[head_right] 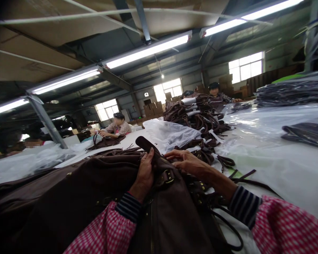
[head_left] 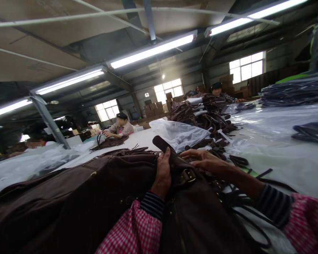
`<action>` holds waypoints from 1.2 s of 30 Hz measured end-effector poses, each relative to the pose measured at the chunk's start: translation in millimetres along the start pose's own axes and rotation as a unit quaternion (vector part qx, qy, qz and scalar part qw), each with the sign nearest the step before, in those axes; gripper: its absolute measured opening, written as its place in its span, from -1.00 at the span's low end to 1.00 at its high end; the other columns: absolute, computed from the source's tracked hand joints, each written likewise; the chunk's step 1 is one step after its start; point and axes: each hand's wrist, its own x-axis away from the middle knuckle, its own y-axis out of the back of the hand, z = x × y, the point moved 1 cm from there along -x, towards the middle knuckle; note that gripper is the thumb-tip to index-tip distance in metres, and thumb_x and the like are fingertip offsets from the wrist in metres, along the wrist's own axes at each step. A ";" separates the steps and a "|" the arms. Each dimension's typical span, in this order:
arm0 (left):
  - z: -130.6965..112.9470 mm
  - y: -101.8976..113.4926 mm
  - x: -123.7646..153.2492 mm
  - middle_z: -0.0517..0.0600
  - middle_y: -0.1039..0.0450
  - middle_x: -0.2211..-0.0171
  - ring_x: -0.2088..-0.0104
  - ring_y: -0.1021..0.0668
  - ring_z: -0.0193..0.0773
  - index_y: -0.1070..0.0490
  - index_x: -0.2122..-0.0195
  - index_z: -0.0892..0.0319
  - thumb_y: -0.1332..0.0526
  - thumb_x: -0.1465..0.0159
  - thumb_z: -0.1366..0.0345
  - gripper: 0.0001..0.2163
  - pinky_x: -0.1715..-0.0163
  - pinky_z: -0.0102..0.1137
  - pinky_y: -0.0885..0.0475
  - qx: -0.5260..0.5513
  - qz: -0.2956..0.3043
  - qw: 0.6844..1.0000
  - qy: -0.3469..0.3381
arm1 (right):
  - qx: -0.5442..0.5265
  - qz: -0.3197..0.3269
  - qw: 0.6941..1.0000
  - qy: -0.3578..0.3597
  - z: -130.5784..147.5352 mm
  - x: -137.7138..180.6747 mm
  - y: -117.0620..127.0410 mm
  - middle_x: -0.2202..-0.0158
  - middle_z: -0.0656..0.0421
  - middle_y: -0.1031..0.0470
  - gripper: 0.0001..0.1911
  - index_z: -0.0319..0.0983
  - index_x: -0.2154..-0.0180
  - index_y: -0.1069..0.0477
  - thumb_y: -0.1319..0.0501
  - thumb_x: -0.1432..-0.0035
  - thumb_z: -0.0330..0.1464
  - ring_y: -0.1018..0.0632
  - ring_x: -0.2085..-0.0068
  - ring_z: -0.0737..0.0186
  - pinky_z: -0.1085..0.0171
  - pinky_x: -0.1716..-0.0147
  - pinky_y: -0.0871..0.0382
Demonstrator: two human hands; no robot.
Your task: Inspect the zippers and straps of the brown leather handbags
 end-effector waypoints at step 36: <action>-31.5 -25.6 4.2 -0.07 -0.50 0.33 0.44 -0.51 -0.39 -0.37 0.20 0.19 -0.38 -0.21 0.24 -0.75 0.51 -0.55 -0.34 -0.292 0.054 0.947 -0.121 | 0.240 -0.107 0.965 -0.014 26.3 263.2 -75.6 -0.10 0.18 -0.45 -0.71 -0.09 0.01 -0.50 -0.32 -0.22 -0.39 -0.45 -0.15 0.16 0.30 -0.12 -0.38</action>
